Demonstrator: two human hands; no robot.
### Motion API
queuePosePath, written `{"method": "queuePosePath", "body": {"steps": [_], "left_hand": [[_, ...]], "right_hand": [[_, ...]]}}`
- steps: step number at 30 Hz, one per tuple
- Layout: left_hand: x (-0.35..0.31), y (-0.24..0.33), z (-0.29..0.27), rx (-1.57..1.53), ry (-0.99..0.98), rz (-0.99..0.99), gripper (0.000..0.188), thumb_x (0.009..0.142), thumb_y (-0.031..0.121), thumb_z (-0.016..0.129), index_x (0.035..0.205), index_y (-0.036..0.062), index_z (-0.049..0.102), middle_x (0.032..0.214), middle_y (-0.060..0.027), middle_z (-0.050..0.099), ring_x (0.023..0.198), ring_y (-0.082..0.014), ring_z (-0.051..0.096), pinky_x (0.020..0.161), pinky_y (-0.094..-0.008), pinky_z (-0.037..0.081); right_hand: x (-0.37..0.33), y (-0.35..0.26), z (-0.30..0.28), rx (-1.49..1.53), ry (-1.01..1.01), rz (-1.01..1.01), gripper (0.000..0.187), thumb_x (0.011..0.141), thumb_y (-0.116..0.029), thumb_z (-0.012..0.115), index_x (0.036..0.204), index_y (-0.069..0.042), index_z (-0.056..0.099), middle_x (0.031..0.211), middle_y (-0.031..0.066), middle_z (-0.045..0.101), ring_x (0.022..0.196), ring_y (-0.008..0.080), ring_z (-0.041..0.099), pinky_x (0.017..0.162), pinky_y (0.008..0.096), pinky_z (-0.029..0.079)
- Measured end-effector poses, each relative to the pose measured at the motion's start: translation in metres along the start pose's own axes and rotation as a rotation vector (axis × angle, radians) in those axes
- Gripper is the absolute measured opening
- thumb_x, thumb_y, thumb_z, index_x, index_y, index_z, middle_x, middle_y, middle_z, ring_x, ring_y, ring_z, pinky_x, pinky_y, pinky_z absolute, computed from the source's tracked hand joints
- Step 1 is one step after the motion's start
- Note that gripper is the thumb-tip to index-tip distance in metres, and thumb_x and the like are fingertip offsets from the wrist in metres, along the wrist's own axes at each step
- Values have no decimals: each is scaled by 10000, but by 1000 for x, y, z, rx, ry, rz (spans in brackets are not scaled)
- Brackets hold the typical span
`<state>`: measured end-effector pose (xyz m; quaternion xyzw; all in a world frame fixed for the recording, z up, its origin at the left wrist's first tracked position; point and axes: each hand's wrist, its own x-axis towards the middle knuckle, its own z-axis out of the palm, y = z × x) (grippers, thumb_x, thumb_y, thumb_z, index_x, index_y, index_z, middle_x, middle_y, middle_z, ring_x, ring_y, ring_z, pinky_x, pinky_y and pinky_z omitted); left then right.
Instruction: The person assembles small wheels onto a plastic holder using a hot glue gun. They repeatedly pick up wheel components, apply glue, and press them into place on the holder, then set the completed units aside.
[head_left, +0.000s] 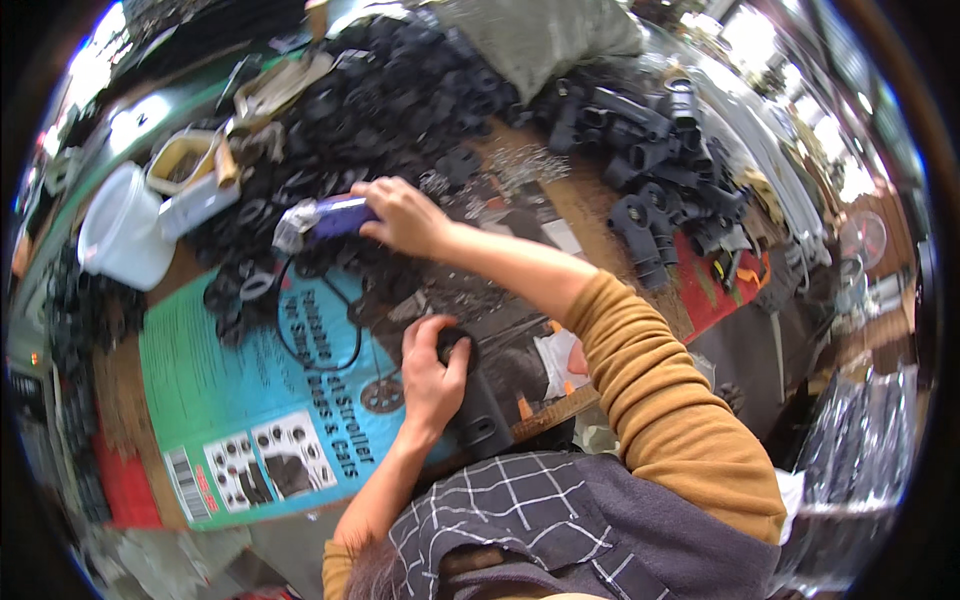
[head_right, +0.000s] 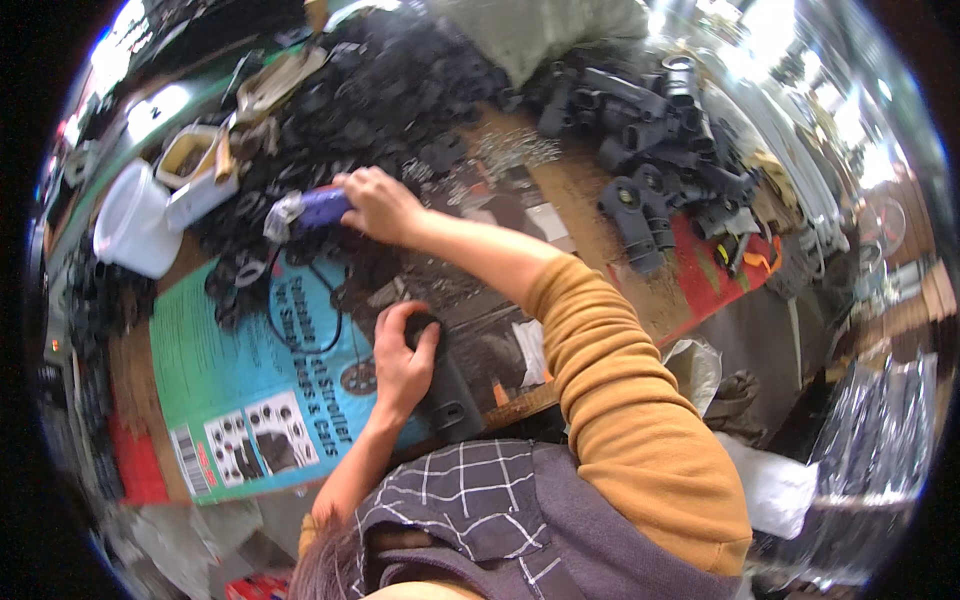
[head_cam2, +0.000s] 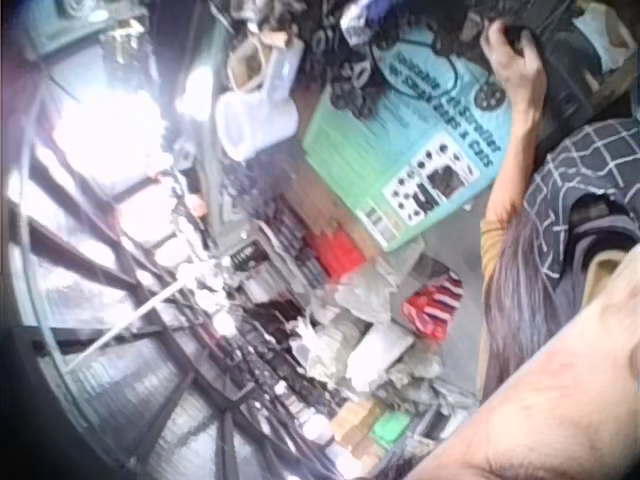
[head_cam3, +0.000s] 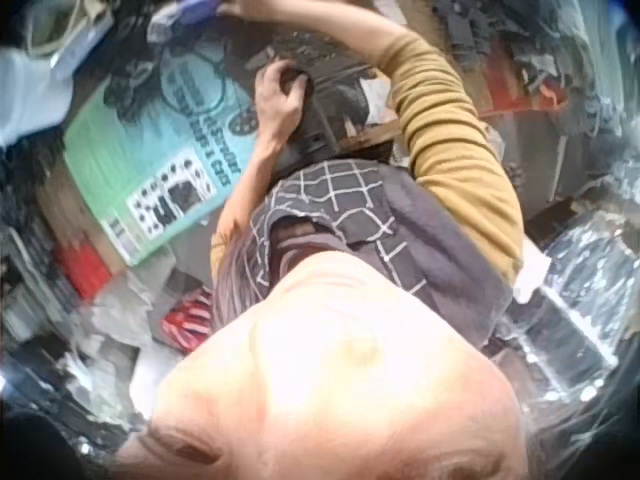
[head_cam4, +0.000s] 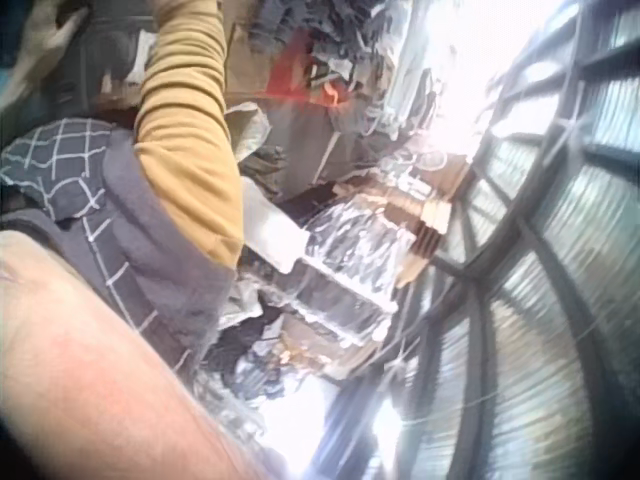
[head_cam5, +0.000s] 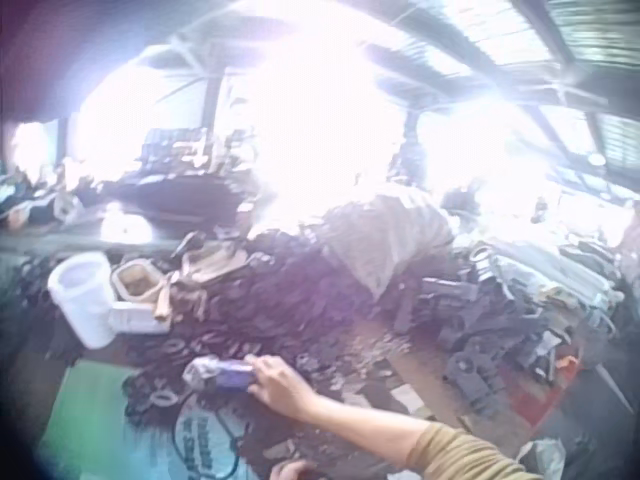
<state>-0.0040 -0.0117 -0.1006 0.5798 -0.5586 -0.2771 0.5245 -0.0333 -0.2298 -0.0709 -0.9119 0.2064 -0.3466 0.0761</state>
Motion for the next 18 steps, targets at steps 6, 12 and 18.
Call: {"method": "queuePosePath", "body": {"steps": [6, 12, 18], "left_hand": [[50, 24, 3, -36, 411, 34, 221, 927, 43, 533, 1143, 2, 557, 1191, -140, 535, 1198, -289, 458, 1044, -400, 345], [61, 54, 35, -134, 119, 185, 499, 951, 379, 620, 1325, 72, 497, 1399, -148, 322, 1333, -287, 340, 1067, -443, 369], [25, 42, -17, -19, 332, 310, 227, 956, 241, 627, 1090, 60, 602, 1256, -132, 460, 1113, -234, 482, 843, -324, 487]], "right_hand": [[-118, -94, -101, 189, -168, 392, 828, 724, -337, 806, 1379, -18, 413, 1242, 233, 554, 1174, 397, 534, 994, 457, 451], [-164, -25, -183, 84, 197, 750, 777, 681, -315, 771, 1310, -19, 424, 1220, 216, 566, 1102, 379, 591, 948, 419, 473], [-229, 127, -277, -641, 351, 1192, 798, 744, -469, 678, 1302, 21, 387, 1208, 321, 572, 1076, 476, 593, 912, 520, 465]]}}
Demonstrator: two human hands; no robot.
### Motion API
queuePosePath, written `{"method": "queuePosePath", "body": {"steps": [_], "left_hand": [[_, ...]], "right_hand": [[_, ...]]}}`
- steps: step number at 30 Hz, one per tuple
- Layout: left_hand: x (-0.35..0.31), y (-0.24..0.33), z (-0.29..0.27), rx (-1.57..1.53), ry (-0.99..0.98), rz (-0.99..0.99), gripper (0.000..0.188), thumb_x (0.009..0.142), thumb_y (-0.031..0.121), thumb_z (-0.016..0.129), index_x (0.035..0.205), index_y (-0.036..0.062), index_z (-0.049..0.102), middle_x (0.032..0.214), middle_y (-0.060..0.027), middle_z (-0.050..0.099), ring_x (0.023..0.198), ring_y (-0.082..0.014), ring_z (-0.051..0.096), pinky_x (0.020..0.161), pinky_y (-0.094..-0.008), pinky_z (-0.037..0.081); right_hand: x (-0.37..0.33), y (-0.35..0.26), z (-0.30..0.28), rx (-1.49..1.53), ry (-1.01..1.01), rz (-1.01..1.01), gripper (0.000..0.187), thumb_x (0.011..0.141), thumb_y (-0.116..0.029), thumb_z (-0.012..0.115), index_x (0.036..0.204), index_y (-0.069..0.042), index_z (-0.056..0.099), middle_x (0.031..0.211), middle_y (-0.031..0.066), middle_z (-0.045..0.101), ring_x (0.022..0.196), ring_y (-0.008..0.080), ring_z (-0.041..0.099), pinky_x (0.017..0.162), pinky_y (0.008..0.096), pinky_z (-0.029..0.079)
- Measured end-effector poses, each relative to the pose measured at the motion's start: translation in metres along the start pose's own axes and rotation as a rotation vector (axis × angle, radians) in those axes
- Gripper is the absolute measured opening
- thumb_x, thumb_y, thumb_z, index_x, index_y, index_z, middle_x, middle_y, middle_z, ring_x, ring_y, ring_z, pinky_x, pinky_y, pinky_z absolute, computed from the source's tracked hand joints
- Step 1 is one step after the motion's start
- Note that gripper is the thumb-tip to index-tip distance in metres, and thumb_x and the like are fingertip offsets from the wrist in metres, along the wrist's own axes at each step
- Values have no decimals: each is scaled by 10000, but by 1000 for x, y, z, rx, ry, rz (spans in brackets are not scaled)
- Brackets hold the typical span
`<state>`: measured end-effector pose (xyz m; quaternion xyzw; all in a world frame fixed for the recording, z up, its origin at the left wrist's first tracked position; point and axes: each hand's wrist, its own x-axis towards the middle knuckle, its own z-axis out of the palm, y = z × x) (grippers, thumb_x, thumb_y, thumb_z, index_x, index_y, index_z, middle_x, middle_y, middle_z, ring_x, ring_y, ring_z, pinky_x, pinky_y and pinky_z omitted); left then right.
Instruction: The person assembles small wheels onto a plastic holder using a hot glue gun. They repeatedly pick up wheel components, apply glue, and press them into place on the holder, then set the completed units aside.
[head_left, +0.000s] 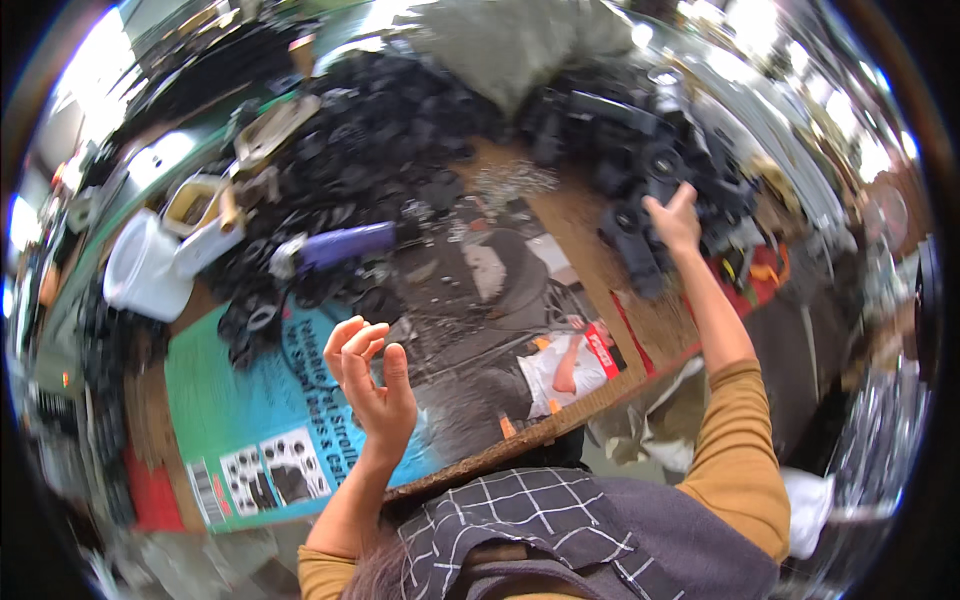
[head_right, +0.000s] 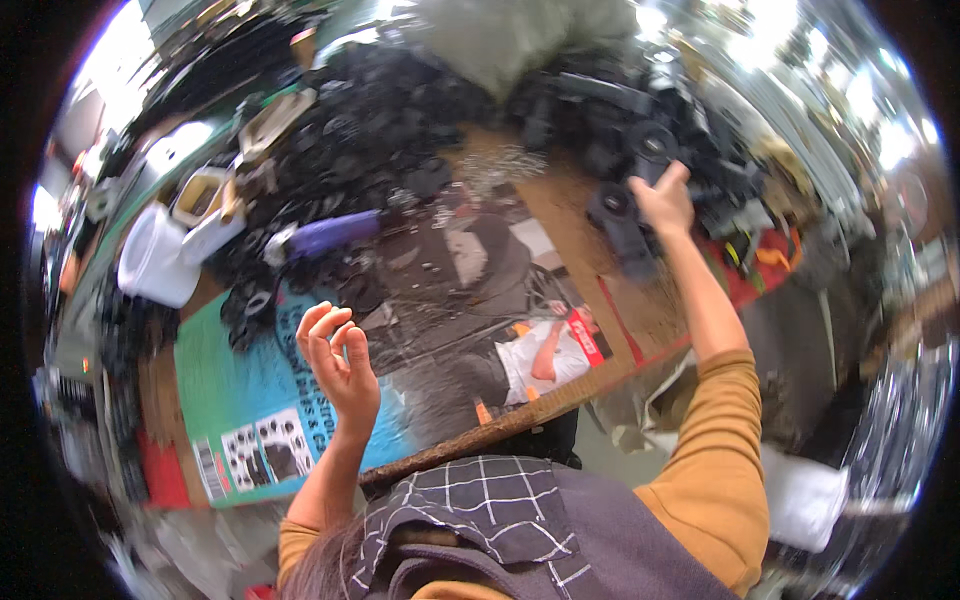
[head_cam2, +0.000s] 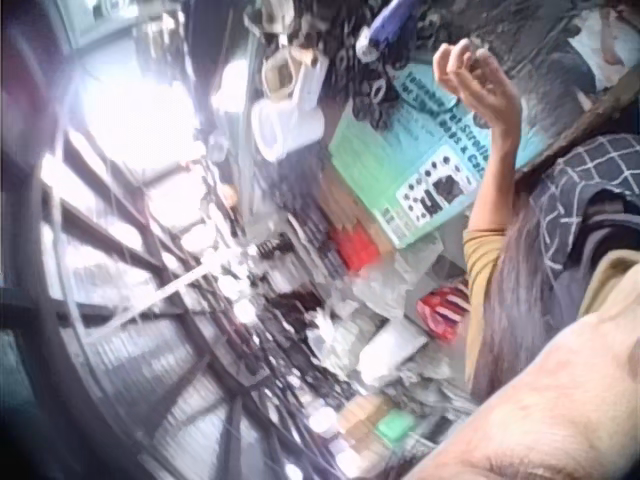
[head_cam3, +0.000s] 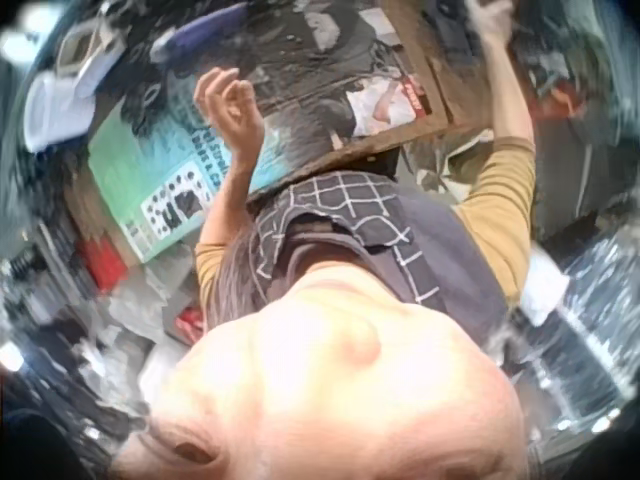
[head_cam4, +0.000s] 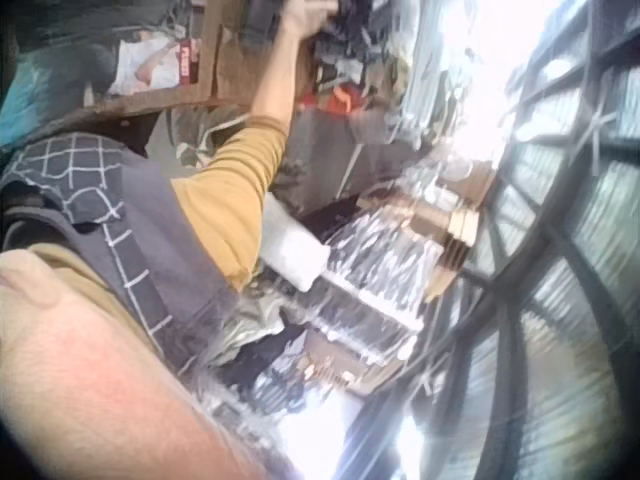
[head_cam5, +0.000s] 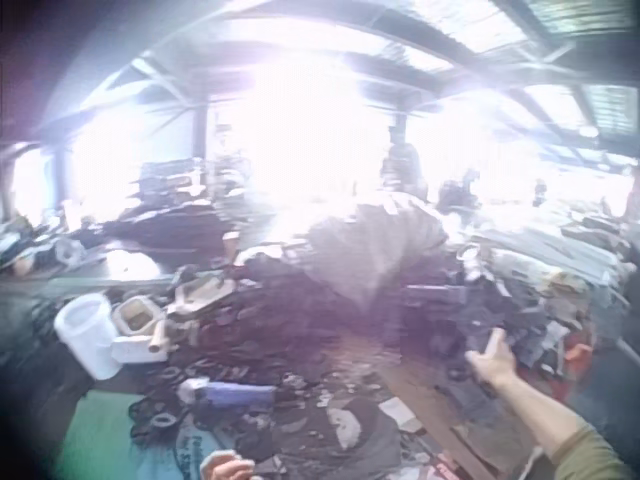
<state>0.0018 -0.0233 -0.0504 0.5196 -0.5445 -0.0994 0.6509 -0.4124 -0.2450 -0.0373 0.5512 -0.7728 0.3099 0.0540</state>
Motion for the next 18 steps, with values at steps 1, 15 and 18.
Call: {"method": "queuePosePath", "body": {"steps": [1, 15, 18], "left_hand": [[-4, -4, -11, 30, 4, -19, 217, 952, 234, 630, 1078, 59, 606, 1237, -135, 473, 1108, -238, 486, 834, -321, 489], [-15, -84, -297, 616, 217, -138, 437, 885, 383, 689, 1120, 38, 559, 1244, -239, 460, 1226, -372, 432, 1033, -459, 359], [10, -138, -407, 898, 159, -176, 577, 826, 467, 723, 1155, 26, 549, 1284, -261, 445, 1251, -397, 425, 1057, -479, 357]], "right_hand": [[11, 14, 2, -16, -65, 28, 759, 756, -536, 652, 1285, -21, 478, 1284, 297, 553, 1140, 473, 563, 955, 511, 442], [-255, -368, 69, 501, -656, -1486, 719, 754, -268, 770, 1379, -52, 487, 1423, 192, 418, 1322, 374, 376, 1088, 473, 305], [-337, -467, 86, 589, -885, -1807, 864, 784, -432, 745, 1459, -35, 380, 1523, 250, 271, 1397, 406, 289, 1138, 491, 260]]}}
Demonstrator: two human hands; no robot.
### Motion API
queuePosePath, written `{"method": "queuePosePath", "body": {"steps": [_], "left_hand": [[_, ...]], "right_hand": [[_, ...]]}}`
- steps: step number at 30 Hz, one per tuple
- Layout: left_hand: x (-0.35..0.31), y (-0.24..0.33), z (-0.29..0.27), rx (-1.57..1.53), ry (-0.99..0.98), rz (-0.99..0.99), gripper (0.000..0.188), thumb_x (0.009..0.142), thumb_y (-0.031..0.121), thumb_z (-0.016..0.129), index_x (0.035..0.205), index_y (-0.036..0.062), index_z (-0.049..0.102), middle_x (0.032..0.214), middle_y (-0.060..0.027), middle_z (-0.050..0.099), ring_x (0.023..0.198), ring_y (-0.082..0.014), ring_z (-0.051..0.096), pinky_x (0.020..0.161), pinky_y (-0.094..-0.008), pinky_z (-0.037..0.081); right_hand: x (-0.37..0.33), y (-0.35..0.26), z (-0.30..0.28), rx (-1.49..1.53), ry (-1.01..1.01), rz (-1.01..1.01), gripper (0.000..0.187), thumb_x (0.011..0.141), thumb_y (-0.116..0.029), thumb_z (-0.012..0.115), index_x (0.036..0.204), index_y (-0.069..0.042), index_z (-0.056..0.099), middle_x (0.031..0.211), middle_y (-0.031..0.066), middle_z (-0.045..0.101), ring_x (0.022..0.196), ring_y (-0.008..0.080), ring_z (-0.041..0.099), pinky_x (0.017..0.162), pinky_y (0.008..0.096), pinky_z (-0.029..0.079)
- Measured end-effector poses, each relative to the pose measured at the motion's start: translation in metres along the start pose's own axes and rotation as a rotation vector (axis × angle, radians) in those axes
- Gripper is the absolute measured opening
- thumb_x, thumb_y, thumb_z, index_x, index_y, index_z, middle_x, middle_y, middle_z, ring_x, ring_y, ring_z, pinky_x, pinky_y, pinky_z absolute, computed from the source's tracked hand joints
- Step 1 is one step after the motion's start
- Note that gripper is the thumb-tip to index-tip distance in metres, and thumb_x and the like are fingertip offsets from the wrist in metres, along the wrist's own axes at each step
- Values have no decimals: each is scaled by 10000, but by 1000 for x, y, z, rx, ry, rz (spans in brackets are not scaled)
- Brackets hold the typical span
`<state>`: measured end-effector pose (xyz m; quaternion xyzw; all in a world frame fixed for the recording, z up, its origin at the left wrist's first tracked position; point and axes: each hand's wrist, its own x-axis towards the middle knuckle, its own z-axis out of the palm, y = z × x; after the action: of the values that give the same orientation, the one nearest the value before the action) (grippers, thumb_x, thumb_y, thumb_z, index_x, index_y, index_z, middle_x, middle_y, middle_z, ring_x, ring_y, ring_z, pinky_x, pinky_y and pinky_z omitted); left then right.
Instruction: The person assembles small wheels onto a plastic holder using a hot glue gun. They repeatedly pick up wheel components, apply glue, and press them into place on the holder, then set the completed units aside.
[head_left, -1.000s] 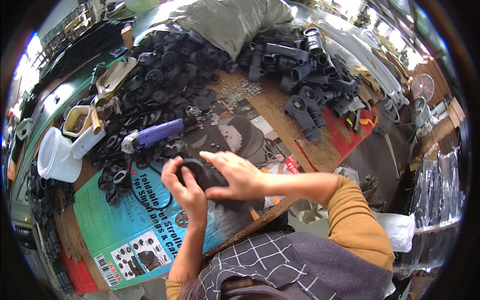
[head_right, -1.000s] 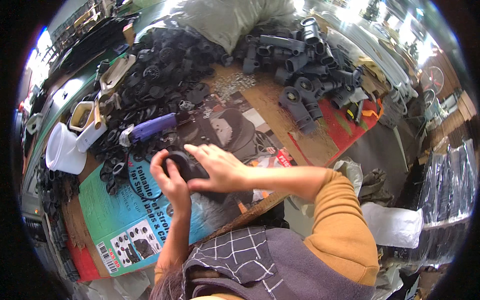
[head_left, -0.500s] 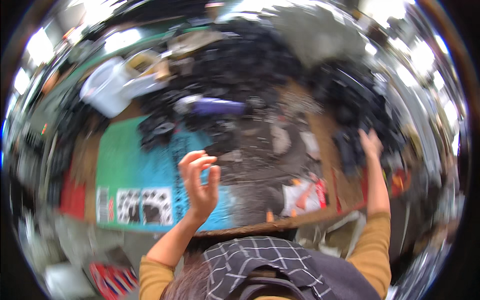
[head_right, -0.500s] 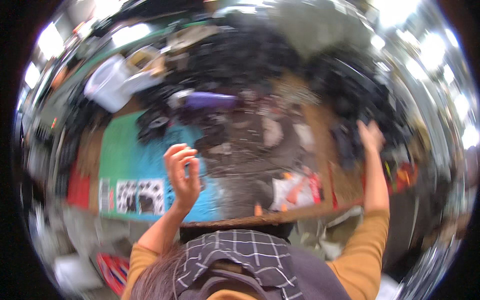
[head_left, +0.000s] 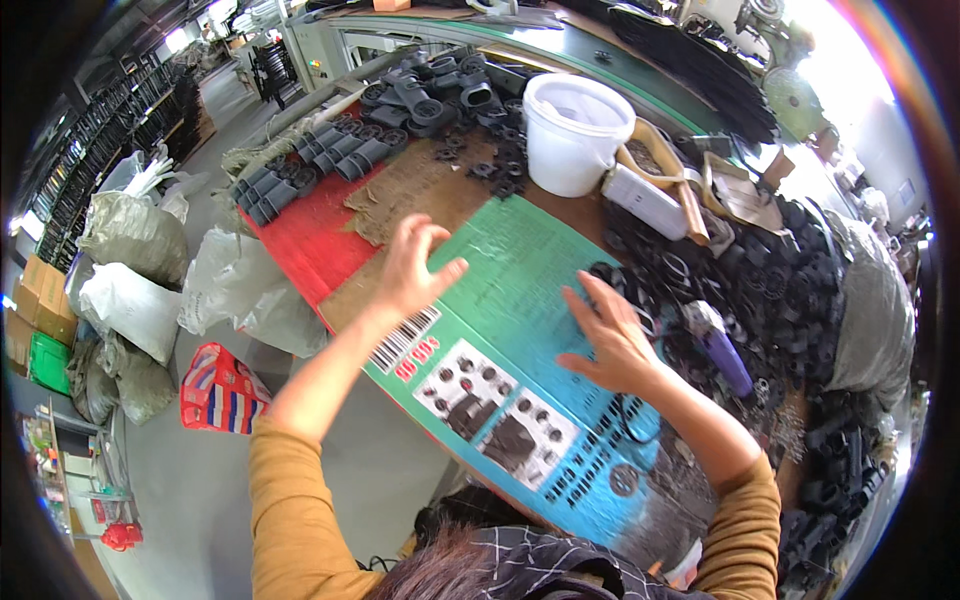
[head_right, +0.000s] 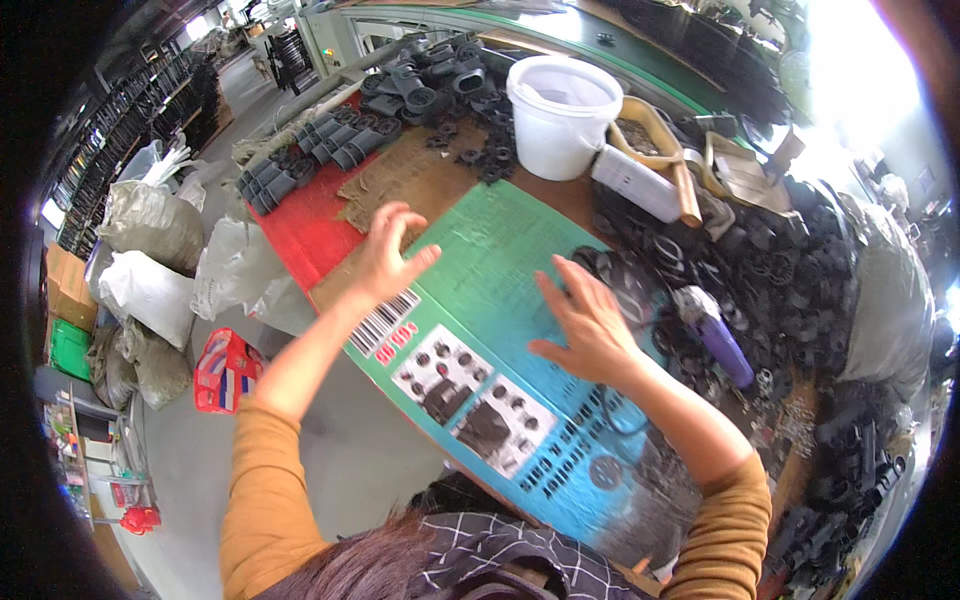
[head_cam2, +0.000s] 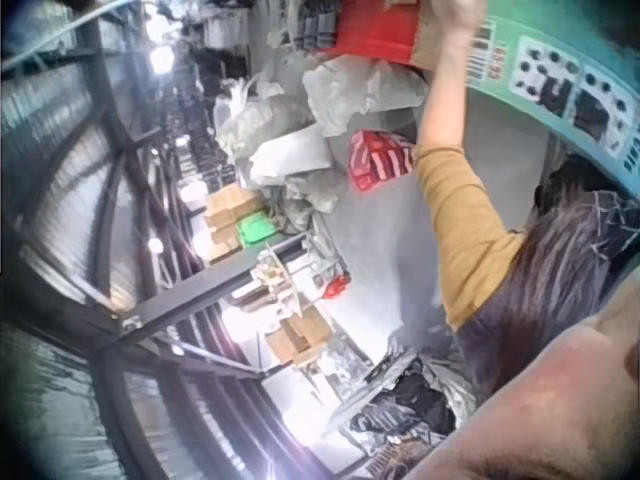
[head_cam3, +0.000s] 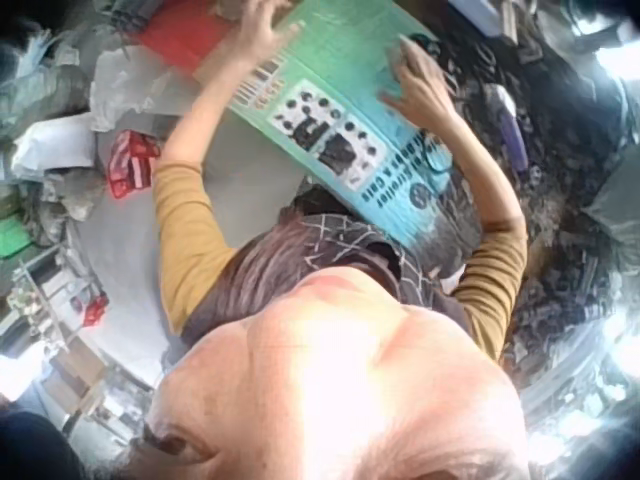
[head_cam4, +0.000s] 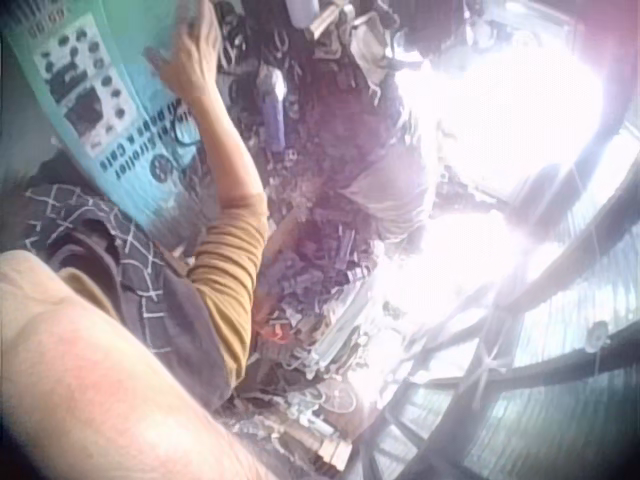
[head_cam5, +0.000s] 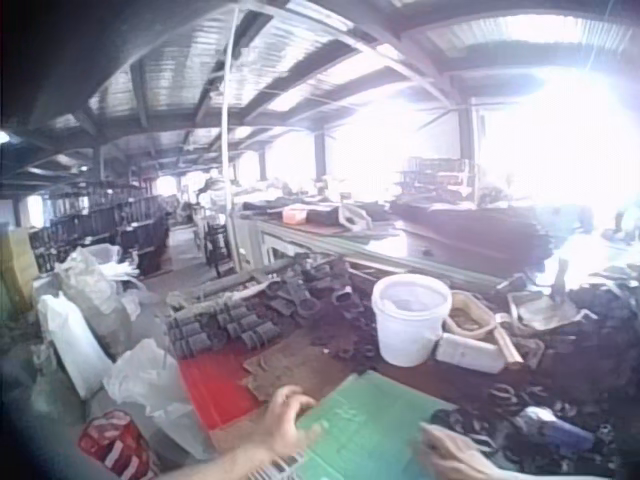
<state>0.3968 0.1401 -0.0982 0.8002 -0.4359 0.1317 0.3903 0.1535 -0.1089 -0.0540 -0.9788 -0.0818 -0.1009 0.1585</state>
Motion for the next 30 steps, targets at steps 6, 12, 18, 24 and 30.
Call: {"method": "queuePosePath", "body": {"steps": [6, 12, 18, 24, 30], "left_hand": [[119, -186, -52, 539, -95, -211, 803, 695, 610, 757, 1228, 36, 580, 1397, -304, 410, 1320, -431, 394, 1117, -464, 326], [189, -252, -71, 575, -525, -616, 963, 597, 755, 719, 1363, 197, 546, 1541, -248, 283, 1429, -400, 275, 1159, -459, 262], [189, -239, -63, 683, -516, -702, 980, 601, 755, 701, 1431, 277, 493, 1585, -179, 223, 1441, -388, 256, 1154, -539, 214], [116, -145, -77, 423, -382, -517, 788, 555, 664, 780, 1183, 195, 700, 1460, -212, 400, 1319, -378, 434, 1073, -475, 380], [-27, 36, -49, 247, -567, -124, 671, 509, 549, 820, 1054, 165, 741, 1462, -259, 303, 1327, -434, 301, 1088, -562, 235]], "right_hand": [[110, 18, 59, -104, -481, 103, 1113, 822, -772, 484, 1547, -31, 78, 1594, 268, 22, 1488, 406, 9, 1203, 493, 37], [115, 41, 67, 43, -598, 74, 1112, 829, -826, 379, 1554, -58, 33, 1595, 268, -44, 1488, 386, -80, 1199, 482, -15], [123, 43, 59, 181, -699, 163, 995, 886, -797, 262, 1564, -106, 33, 1606, 228, -70, 1492, 337, -120, 1195, 455, -51], [126, 51, 55, 379, -677, 208, 842, 948, -721, 123, 1572, -159, 51, 1622, 155, -104, 1491, 275, -158, 1196, 425, -48], [127, 57, 54, 475, -647, 249, 800, 947, -712, 56, 1572, -215, 107, 1637, 92, -49, 1499, 203, -124, 1205, 376, -35]]}}
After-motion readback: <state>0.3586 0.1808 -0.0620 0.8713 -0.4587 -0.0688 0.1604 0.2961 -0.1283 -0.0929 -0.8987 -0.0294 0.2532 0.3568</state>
